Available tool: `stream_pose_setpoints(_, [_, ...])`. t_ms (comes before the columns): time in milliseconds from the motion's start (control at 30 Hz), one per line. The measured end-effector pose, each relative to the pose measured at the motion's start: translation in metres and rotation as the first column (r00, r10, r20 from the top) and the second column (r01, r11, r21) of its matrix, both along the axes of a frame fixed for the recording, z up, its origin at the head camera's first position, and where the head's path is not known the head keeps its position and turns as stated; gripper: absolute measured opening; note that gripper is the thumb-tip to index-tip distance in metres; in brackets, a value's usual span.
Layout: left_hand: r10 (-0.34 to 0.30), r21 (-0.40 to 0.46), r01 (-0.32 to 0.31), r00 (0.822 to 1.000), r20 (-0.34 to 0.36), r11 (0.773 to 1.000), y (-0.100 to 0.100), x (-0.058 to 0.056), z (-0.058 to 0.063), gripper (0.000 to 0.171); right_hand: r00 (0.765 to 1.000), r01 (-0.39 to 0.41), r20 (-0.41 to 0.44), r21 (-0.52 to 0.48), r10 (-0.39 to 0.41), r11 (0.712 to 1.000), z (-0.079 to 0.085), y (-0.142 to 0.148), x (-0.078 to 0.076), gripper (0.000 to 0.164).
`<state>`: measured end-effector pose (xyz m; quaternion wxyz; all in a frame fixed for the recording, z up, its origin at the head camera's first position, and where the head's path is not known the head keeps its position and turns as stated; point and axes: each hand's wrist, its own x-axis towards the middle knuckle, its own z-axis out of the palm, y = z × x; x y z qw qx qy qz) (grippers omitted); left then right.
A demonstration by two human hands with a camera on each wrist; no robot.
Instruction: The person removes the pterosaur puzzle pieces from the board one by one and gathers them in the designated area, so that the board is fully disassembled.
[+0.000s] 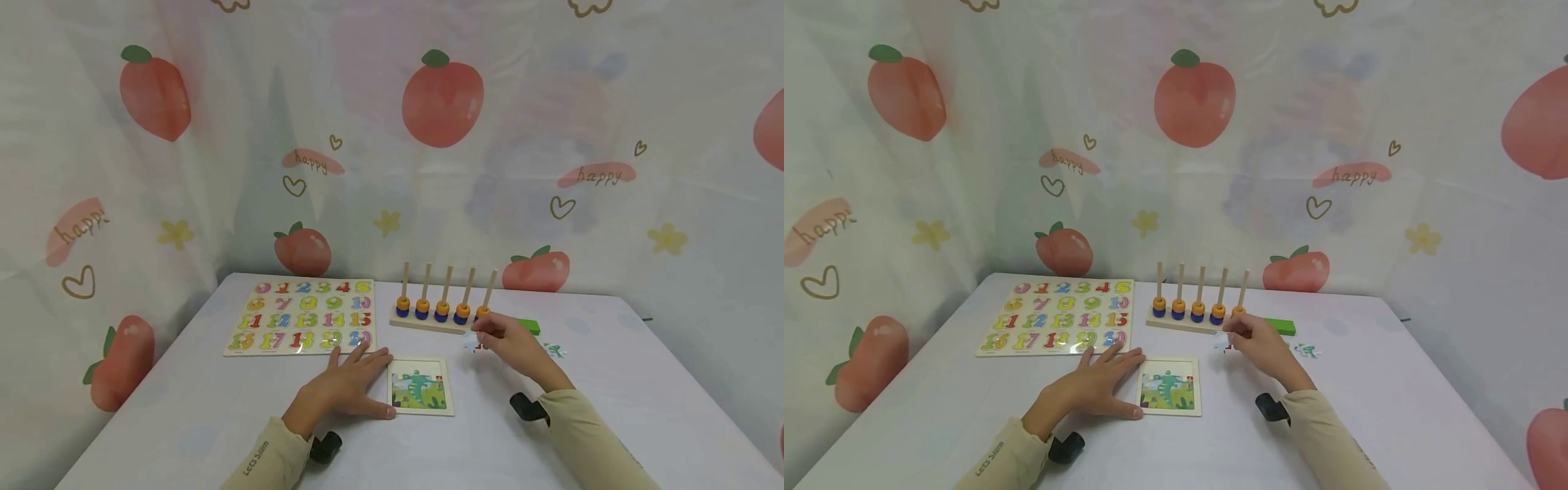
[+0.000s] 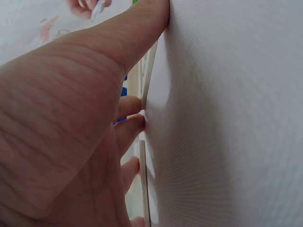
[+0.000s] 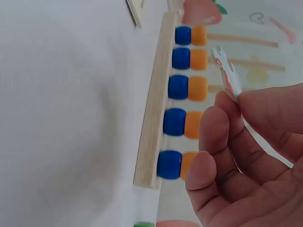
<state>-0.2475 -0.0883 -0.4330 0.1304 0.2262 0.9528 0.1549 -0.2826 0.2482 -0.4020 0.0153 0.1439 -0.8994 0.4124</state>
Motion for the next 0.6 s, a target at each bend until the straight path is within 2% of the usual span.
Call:
stream_pose_setpoints(200, [0.000,0.002,0.000,1.000,0.005,1.000,0.000,-0.001,0.001,0.101,0.998,0.051,-0.025,-0.006,-0.051,0.999,0.004,0.020,0.000,0.016])
stream_pose_setpoints(600, [0.003,0.001,-0.003,1.000,-0.002,1.000,0.001,-0.001,0.001,0.101,0.990,0.136,-0.023,-0.024,-0.136,0.990,0.007,0.070,0.000,0.023])
